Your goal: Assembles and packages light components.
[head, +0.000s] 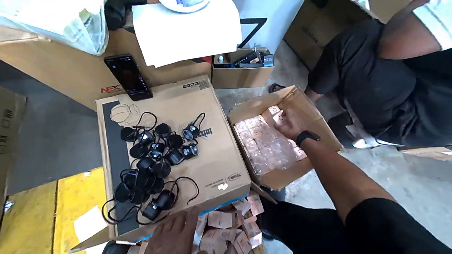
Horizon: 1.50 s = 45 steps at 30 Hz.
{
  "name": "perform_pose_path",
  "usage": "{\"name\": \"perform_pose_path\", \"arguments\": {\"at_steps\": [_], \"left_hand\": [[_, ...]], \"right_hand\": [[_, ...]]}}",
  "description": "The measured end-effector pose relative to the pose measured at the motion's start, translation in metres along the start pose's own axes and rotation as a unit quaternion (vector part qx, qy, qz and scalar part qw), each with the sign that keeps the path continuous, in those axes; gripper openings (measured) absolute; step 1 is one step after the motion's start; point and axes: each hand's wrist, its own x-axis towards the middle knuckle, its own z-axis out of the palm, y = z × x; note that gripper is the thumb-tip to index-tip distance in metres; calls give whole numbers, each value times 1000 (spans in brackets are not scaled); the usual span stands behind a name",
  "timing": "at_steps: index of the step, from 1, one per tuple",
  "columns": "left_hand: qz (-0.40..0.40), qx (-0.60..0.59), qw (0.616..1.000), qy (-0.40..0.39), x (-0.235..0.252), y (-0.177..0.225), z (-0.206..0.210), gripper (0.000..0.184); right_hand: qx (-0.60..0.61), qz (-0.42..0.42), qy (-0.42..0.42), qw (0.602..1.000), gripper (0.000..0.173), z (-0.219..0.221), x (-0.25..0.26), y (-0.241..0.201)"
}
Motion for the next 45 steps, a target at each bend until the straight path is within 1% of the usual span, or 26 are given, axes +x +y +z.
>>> {"name": "perform_pose_path", "arguments": {"at_steps": [2, 4, 6, 8, 11, 13, 16, 19, 22, 23, 24, 25, 26, 27, 28, 29, 31, 32, 33, 35, 36, 38, 40, 41, 43, 45], "left_hand": [[0, -1, 1000, -2, 5, -3, 1, 83], [5, -1, 1000, -9, 9, -5, 3, 81], [4, -3, 1000, -22, 11, -6, 5, 81], [-2, -2, 1000, -26, 12, -8, 5, 81], [-7, -5, 1000, -23, 10, -8, 4, 80], [-6, 0, 1000, -18, 9, -8, 4, 80], [-4, 2, 1000, -20, 8, -8, 4, 79], [-2, 6, 1000, -20, 9, -9, 7, 79], [-6, 7, 999, -31, 10, -10, 6, 79], [-8, 9, 999, -33, 10, -10, 6, 79], [-11, 10, 999, -32, 10, -9, 6, 80], [-14, 9, 999, -30, 9, -9, 5, 80], [-18, 5, 999, -28, 9, -8, 5, 79], [-20, -3, 1000, -21, 9, -8, 5, 77], [-20, -12, 1000, -15, 9, -8, 6, 76], [-20, -17, 1000, -12, 9, -7, 6, 77], [-18, -15, 1000, -11, 9, -6, 5, 78], [-17, -9, 1000, -13, 9, -5, 4, 78], [-12, 0, 1000, -7, 8, -4, 4, 78], [-7, 0, 1000, -1, 5, -3, 3, 77], [-11, -6, 1000, -13, 4, -3, 1, 77], [-31, -14, 997, -69, 2, 0, -8, 79], [-39, -15, 995, -89, 1, 3, -14, 78], [-32, -16, 996, -77, -1, 3, -14, 75], [-3, -23, 1000, -17, -6, 3, -14, 70], [18, -32, 997, 68, -8, 6, -14, 69]], "right_hand": [[-7, -34, -10, 999, 57, 26, 15, -5], [-9, -31, -11, 999, 52, 49, 24, -9], [16, 9, -29, 999, 52, 63, 29, -11], [80, 52, -38, 995, 53, 70, 29, -11], [155, 114, -4, 981, 49, 69, 27, -11], [162, 134, 26, 977, 46, 67, 27, -13], [127, 104, 43, 985, 42, 69, 30, -12], [17, 30, 29, 999, 34, 75, 33, -10], [-66, 0, 38, 997, 39, 77, 31, -4], [-71, -3, 42, 997, 44, 74, 27, -3], [-77, 1, 35, 996, 54, 69, 23, -4], [-86, 14, 10, 996, 69, 63, 19, -7], [-97, 33, -35, 994, 80, 58, 16, -11], [-120, 53, -102, 986, 92, 57, 14, -13], [-149, 63, -164, 973, 97, 58, 12, -13], [-176, 57, -209, 960, 86, 62, 12, -9], [-233, 24, -267, 935, 46, 68, 14, -6], [-254, 12, -284, 925, 35, 66, 15, -10], [-266, 1, -290, 919, 29, 61, 15, -16], [-272, -13, -293, 917, 26, 44, 14, -31], [-280, -19, -289, 915, 26, 35, 13, -39], [-292, -23, -271, 917, 29, 13, 6, -57], [-237, -45, -239, 941, 28, -14, -7, -79], [-171, -69, -219, 958, 27, -26, -15, -90], [-1, -98, -191, 977, 24, -48, -44, -120], [167, -96, -178, 965, 25, -68, -90, -161]]}}
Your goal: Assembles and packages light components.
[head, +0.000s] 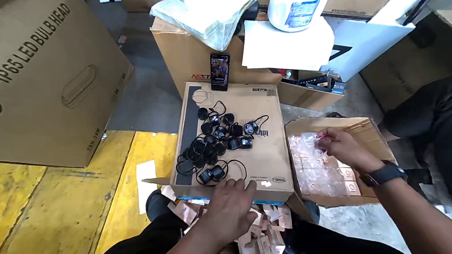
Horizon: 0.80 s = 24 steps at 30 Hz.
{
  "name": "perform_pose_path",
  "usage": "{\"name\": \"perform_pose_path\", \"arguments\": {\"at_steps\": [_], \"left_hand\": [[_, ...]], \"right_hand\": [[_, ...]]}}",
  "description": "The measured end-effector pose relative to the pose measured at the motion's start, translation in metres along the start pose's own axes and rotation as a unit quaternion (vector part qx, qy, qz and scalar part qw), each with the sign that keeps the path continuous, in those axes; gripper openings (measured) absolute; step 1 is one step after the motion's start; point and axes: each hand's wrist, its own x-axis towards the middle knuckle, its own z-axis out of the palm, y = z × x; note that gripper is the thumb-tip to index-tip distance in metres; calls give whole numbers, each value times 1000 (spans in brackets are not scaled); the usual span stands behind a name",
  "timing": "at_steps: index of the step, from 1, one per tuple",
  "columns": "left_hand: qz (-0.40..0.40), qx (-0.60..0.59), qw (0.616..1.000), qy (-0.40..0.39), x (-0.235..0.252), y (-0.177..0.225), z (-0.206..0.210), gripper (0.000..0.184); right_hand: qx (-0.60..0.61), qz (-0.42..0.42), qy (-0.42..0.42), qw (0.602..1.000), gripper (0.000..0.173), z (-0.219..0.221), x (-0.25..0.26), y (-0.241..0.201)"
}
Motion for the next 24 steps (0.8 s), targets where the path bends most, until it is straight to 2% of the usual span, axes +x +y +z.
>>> {"name": "perform_pose_path", "arguments": {"at_steps": [3, 6, 8, 11, 14, 16, 18, 20, 21, 22, 24], "left_hand": [[23, -31, 988, 147, -3, 9, -1, 83], [54, -39, 963, 263, -2, 13, 0, 89], [75, -28, 951, 297, 0, 12, 2, 83], [89, -9, 954, 285, 2, 7, 10, 52], [104, 10, 953, 284, 3, -2, 14, 22], [94, 0, 950, 297, 5, -7, 10, 18], [64, -47, 949, 306, 7, -8, 6, 22], [19, -106, 946, 306, 9, -6, -1, 24], [-9, -148, 944, 294, 9, -4, -5, 24], [-39, -202, 940, 272, 10, -2, -9, 24], [-83, -325, 914, 226, 12, 0, -15, 23]], "right_hand": [[192, -38, 1, 981, 35, 29, -69, -62], [320, -36, -37, 946, 42, 74, -115, -86], [397, -20, -48, 916, 39, 110, -122, -80], [470, 49, -58, 880, 33, 152, -122, -68], [476, 74, -92, 871, 33, 159, -124, -72], [448, 41, -105, 887, 33, 155, -122, -74], [382, -26, -123, 916, 47, 150, -119, -72], [275, -86, -138, 948, 78, 142, -118, -69], [231, -95, -124, 960, 97, 139, -118, -69], [207, -97, -97, 969, 107, 138, -119, -68], [208, -96, -61, 971, 94, 137, -118, -68]]}}
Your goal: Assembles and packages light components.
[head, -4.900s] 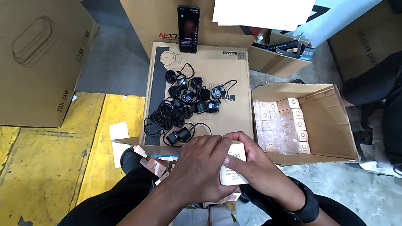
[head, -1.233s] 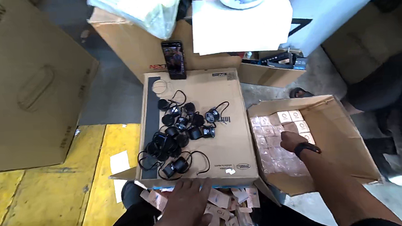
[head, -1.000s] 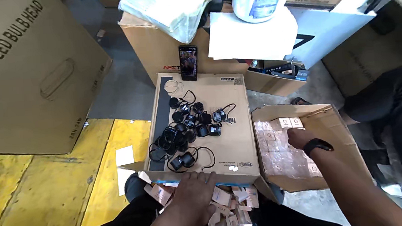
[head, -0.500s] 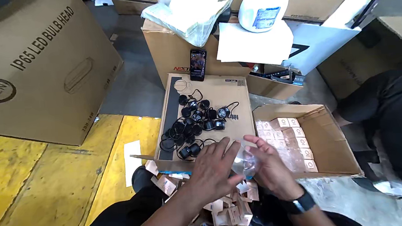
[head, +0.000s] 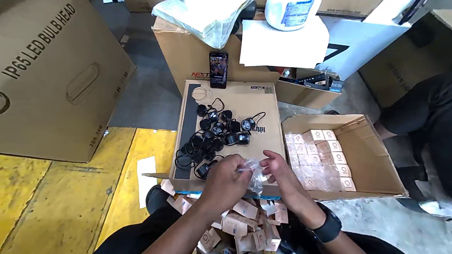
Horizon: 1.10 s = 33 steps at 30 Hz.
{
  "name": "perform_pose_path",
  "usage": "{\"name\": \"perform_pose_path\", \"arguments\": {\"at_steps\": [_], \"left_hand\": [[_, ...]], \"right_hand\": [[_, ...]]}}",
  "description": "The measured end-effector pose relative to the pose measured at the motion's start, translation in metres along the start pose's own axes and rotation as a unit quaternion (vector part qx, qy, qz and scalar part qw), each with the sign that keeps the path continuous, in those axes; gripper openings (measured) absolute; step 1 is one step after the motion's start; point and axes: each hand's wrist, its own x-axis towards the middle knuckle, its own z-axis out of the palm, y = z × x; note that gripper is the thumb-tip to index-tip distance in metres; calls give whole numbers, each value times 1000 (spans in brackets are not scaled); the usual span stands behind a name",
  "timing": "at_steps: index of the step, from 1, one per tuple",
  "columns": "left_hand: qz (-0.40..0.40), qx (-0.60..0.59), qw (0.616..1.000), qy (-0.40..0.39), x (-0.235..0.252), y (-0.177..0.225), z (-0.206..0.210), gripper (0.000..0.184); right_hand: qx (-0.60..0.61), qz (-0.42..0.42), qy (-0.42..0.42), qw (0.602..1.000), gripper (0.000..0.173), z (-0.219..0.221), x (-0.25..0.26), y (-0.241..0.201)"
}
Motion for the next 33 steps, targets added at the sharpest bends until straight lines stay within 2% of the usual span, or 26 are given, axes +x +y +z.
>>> {"name": "perform_pose_path", "arguments": {"at_steps": [3, 6, 7, 12, 18, 28, 30, 33], "left_hand": [[-22, -166, 986, -18, 3, 1, 0, 20], [-15, -220, 975, -9, 3, 1, 0, 15], [-16, -225, 974, -4, 4, 1, 0, 15], [-4, -257, 966, 30, 4, 2, -2, 21], [1, -287, 955, 73, 5, 1, -9, 14], [-52, -300, 952, 13, 6, 3, -13, 26], [-48, -296, 954, 18, 6, 3, -12, 29], [-37, -303, 950, 60, 6, 3, -13, 23]], "right_hand": [[84, 13, -9, 996, 68, 3, 4, -3], [172, 17, -33, 984, 22, 7, 5, -2], [184, 20, -38, 982, 16, 8, 5, -2], [206, 28, -17, 978, 17, 10, 7, -1], [205, 47, 4, 978, 21, 11, 8, 0], [211, 50, 8, 976, 17, 10, 8, -1], [216, 51, 12, 975, 18, 9, 8, -1], [219, 52, 13, 974, 18, 9, 8, -2]]}}
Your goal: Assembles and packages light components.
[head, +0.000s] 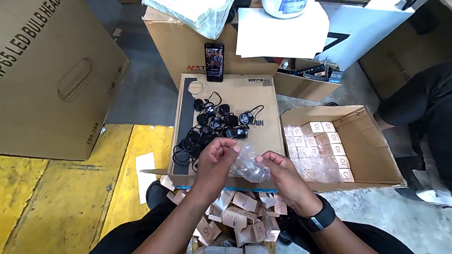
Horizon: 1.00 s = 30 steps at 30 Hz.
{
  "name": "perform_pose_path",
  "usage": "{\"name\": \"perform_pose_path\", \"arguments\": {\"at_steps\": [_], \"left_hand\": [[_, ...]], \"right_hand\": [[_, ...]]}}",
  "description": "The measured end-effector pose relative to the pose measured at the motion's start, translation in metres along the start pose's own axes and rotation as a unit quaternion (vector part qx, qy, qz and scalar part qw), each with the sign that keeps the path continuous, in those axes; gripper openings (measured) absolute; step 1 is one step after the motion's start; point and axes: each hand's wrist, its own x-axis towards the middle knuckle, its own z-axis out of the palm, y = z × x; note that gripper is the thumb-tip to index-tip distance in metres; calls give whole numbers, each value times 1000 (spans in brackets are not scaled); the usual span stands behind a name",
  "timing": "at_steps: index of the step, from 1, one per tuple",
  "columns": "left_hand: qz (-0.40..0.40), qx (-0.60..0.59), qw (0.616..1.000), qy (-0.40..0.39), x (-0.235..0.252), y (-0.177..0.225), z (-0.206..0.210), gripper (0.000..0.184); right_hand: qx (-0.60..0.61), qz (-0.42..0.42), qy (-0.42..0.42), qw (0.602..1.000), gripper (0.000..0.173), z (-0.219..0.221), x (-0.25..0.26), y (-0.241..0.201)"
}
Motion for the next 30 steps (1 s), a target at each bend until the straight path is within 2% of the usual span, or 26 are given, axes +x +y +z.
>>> {"name": "perform_pose_path", "arguments": {"at_steps": [5, 17, 20, 23, 25, 28, 30], "left_hand": [[8, -13, 999, 40, 3, 2, -4, 18], [-10, 12, 998, -58, -1, -1, -1, 33], [-2, 15, 999, -35, -2, 1, 2, 33], [-24, 34, 999, 6, 1, 2, 2, 44], [-57, 23, 998, 2, 1, 2, -1, 37], [-75, 4, 997, -26, -1, 0, -2, 16], [-60, 20, 998, -30, -1, -3, 0, 14]], "right_hand": [[5, 1, -3, 1000, 20, -1, 1, 0], [44, 43, -42, 997, 21, -1, 0, 0], [48, 45, -43, 997, 20, 0, -1, -1], [46, 47, -41, 997, 20, 0, -1, -2], [43, 44, -43, 997, 20, 0, -1, -2], [32, 38, -44, 998, 19, 1, -2, -3], [16, 32, -30, 999, 15, 2, -1, -2]]}}
